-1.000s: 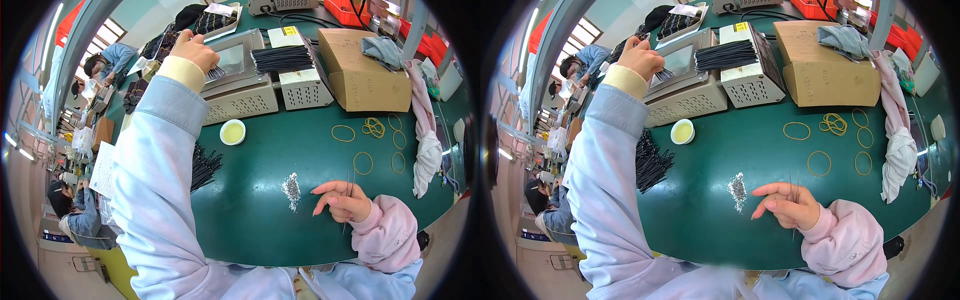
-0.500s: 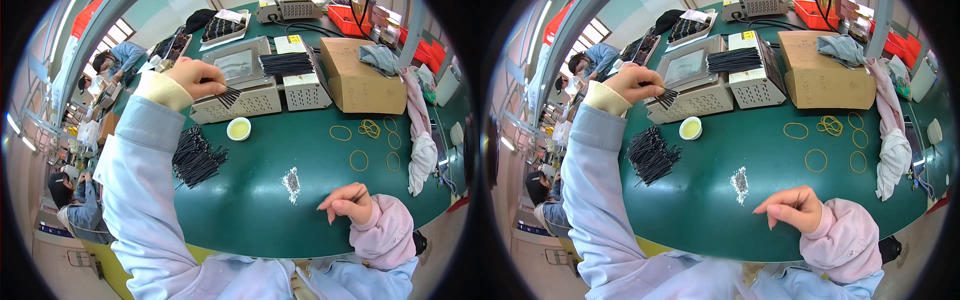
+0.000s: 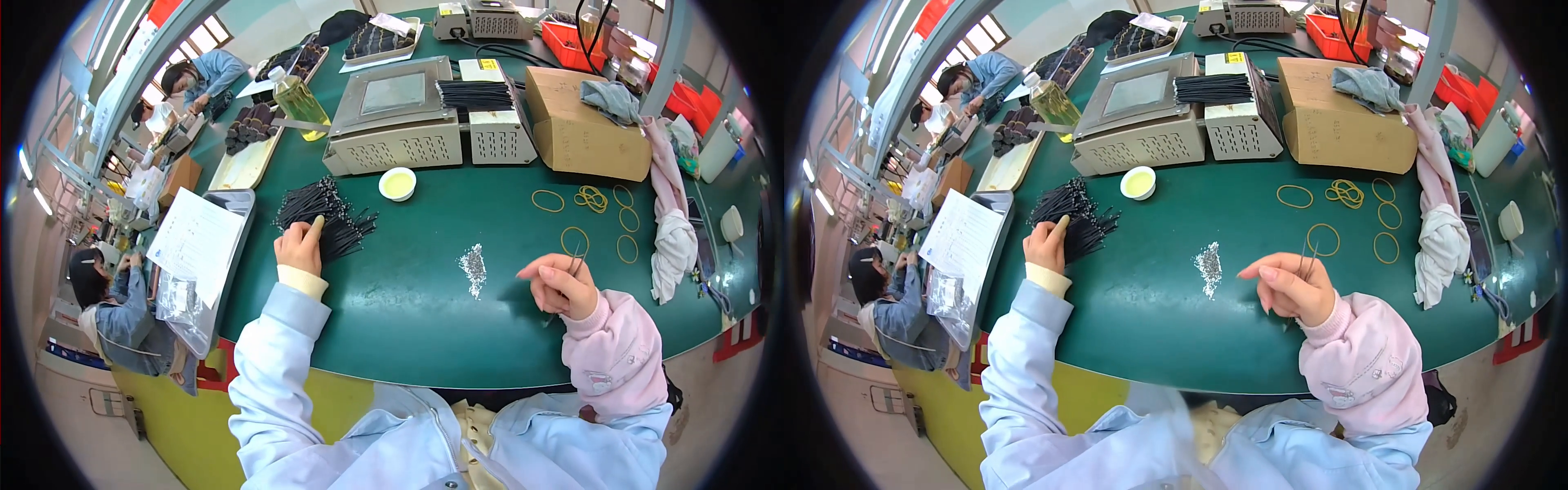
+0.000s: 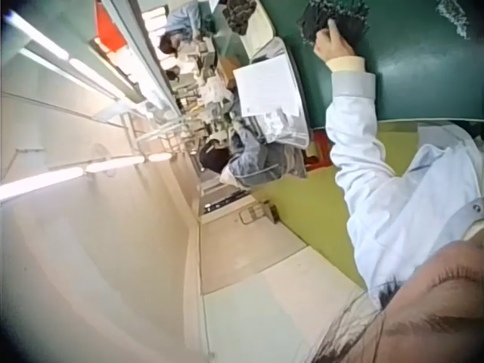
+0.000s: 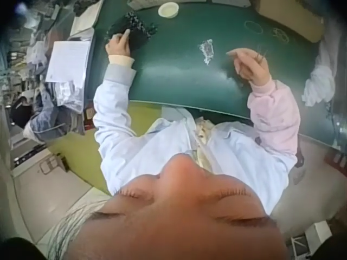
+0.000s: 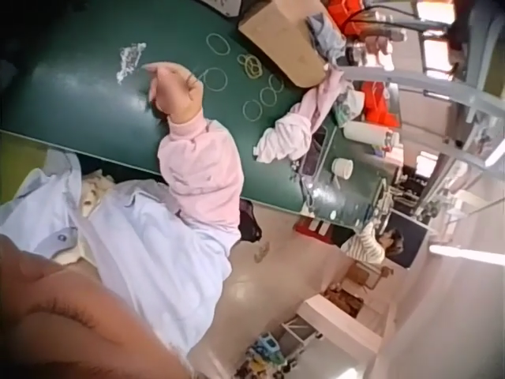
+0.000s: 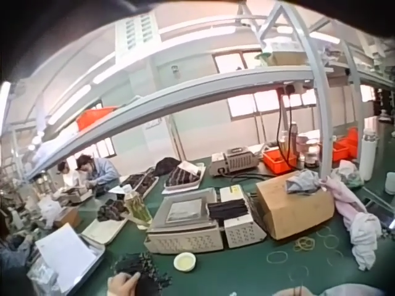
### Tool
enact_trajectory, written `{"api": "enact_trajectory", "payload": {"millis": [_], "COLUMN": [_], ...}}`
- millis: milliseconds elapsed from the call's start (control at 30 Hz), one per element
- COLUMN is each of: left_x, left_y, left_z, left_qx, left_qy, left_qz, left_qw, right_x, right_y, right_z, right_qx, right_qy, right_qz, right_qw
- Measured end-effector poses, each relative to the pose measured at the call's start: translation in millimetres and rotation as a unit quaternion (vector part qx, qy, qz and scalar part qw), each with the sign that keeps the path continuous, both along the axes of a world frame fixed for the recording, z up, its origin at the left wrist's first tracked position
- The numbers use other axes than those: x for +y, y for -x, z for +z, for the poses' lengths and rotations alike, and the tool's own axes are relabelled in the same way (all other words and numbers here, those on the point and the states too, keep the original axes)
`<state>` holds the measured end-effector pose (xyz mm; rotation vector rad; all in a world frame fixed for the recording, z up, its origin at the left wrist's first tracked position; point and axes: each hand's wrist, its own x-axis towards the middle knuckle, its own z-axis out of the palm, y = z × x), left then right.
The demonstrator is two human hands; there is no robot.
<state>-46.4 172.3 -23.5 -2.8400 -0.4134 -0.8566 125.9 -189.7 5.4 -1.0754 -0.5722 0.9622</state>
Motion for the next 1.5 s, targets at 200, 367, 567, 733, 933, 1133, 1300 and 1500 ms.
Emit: {"api": "enact_trajectory", "payload": {"millis": [200,367,567,733,933,1133,1300,1500], "left_x": [-49.4,-99.0,-96.0,-97.5,-96.5,-99.2,-97.6,-143.0], "left_y": [-16.4,-27.3,-27.6,-23.8,-24.6,-28.4,-16.8,2.3], "left_z": [29.6,30.1,17.7,19.0,15.8,20.6,18.5,28.1], "left_qx": [-0.115,-0.12,-0.083,-0.073,-0.067,-0.061,-0.036,0.144], "left_qy": [-0.107,-0.04,0.008,0.032,0.03,0.032,0.205,0.664], "left_qz": [-0.043,-0.275,-0.306,-0.319,-0.324,-0.337,-0.362,-0.366], "left_qw": [0.987,0.953,0.948,0.944,0.943,0.939,0.909,0.636], "right_x": [31.9,109.6,155.2,158.0,155.1,132.8,95.7,54.0], "right_y": [-39.5,-121.4,-148.6,-145.5,-145.8,-123.4,-12.6,71.8], "right_z": [27.6,56.7,47.7,59.4,63.7,77.8,64.8,18.0], "right_qx": [-0.375,-0.705,-0.735,-0.749,-0.804,-0.86,-0.554,-0.459], "right_qy": [0.023,0.115,0.221,0.269,0.262,0.203,0.057,-0.021], "right_qz": [-0.216,-0.253,-0.237,-0.205,-0.192,-0.193,-0.099,0.044], "right_qw": [0.901,0.652,0.595,0.57,0.498,0.428,0.825,0.887]}}
